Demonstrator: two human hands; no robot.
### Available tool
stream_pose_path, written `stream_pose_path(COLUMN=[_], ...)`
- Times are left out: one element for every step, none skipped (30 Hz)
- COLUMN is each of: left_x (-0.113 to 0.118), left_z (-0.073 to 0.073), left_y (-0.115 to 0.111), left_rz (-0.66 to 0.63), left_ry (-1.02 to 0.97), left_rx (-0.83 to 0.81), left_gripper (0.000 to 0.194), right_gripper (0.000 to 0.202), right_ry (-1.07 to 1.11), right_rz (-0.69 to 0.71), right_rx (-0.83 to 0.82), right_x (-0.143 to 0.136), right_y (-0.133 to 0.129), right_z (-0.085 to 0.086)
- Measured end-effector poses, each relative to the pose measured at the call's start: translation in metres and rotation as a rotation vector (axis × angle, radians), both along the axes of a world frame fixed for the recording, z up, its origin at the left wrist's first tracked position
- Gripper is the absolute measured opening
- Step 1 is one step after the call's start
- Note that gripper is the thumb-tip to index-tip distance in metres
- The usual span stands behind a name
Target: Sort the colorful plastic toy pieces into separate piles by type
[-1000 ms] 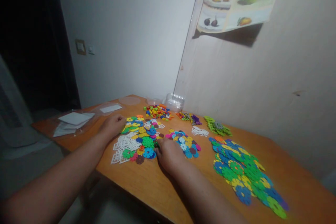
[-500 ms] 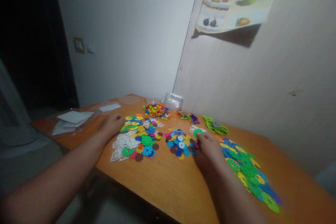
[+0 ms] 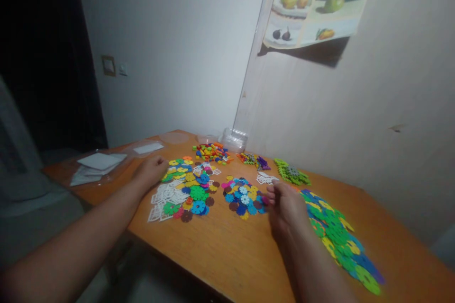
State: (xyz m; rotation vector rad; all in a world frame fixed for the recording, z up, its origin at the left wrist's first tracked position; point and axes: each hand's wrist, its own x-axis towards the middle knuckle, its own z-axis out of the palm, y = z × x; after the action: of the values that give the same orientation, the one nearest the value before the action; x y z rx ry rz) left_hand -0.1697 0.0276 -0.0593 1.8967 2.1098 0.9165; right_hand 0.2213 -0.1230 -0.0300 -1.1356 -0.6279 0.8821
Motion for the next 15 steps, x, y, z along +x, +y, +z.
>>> stream_pose_path(left_x=[0.0, 0.0, 0.001, 0.001, 0.001, 0.002, 0.002, 0.002, 0.003, 0.003, 0.003, 0.003, 0.003, 0.004, 0.004], left_z=[0.0, 0.0, 0.0, 0.0, 0.0, 0.0, 0.001, 0.001, 0.001, 0.001, 0.001, 0.001, 0.001, 0.002, 0.002], left_y=[0.0, -0.001, -0.001, -0.002, -0.003, -0.004, -0.005, -0.005, -0.006, -0.006, -0.006, -0.006, -0.006, -0.006, -0.007], left_rz=[0.0, 0.0, 0.001, 0.006, 0.009, 0.014, 0.018, 0.019, 0.019, 0.017, 0.015, 0.012, 0.007, 0.005, 0.006], left_ry=[0.003, 0.007, 0.011, 0.013, 0.014, 0.013, 0.01, 0.006, 0.003, 0.002, 0.002, 0.002, 0.003, 0.004, 0.003], left_rx=[0.004, 0.007, 0.008, 0.007, 0.005, 0.002, 0.0, -0.001, -0.001, -0.001, -0.001, -0.001, -0.001, -0.001, -0.002], left_gripper=[0.028, 0.028, 0.027, 0.027, 0.026, 0.026, 0.026, 0.026, 0.027, 0.027, 0.027, 0.027, 0.027, 0.027, 0.027], right_gripper=[0.014, 0.016, 0.018, 0.019, 0.019, 0.019, 0.02, 0.02, 0.021, 0.022, 0.023, 0.023, 0.023, 0.022, 0.021], right_ry=[-0.1, -0.22, -0.354, -0.494, -0.629, -0.769, -0.912, -1.047, -1.168, -1.265, -1.335, -1.385, -1.421, -1.448, -1.466], right_rz=[0.049, 0.112, 0.188, 0.269, 0.334, 0.381, 0.404, 0.412, 0.419, 0.427, 0.442, 0.461, 0.473, 0.476, 0.469], right_rx=[-0.026, -0.052, -0.076, -0.092, -0.096, -0.093, -0.088, -0.085, -0.086, -0.095, -0.112, -0.138, -0.168, -0.196, -0.221], right_x=[-0.012, -0.024, -0.037, -0.049, -0.062, -0.073, -0.083, -0.092, -0.1, -0.107, -0.112, -0.116, -0.119, -0.121, -0.123], right_y=[0.0, 0.001, 0.001, 0.002, 0.004, 0.006, 0.008, 0.01, 0.012, 0.013, 0.015, 0.016, 0.016, 0.017, 0.018], right_z=[0.0, 0.0, 0.0, -0.001, -0.003, -0.004, -0.006, -0.008, -0.01, -0.011, -0.012, -0.013, -0.013, -0.013, -0.013])
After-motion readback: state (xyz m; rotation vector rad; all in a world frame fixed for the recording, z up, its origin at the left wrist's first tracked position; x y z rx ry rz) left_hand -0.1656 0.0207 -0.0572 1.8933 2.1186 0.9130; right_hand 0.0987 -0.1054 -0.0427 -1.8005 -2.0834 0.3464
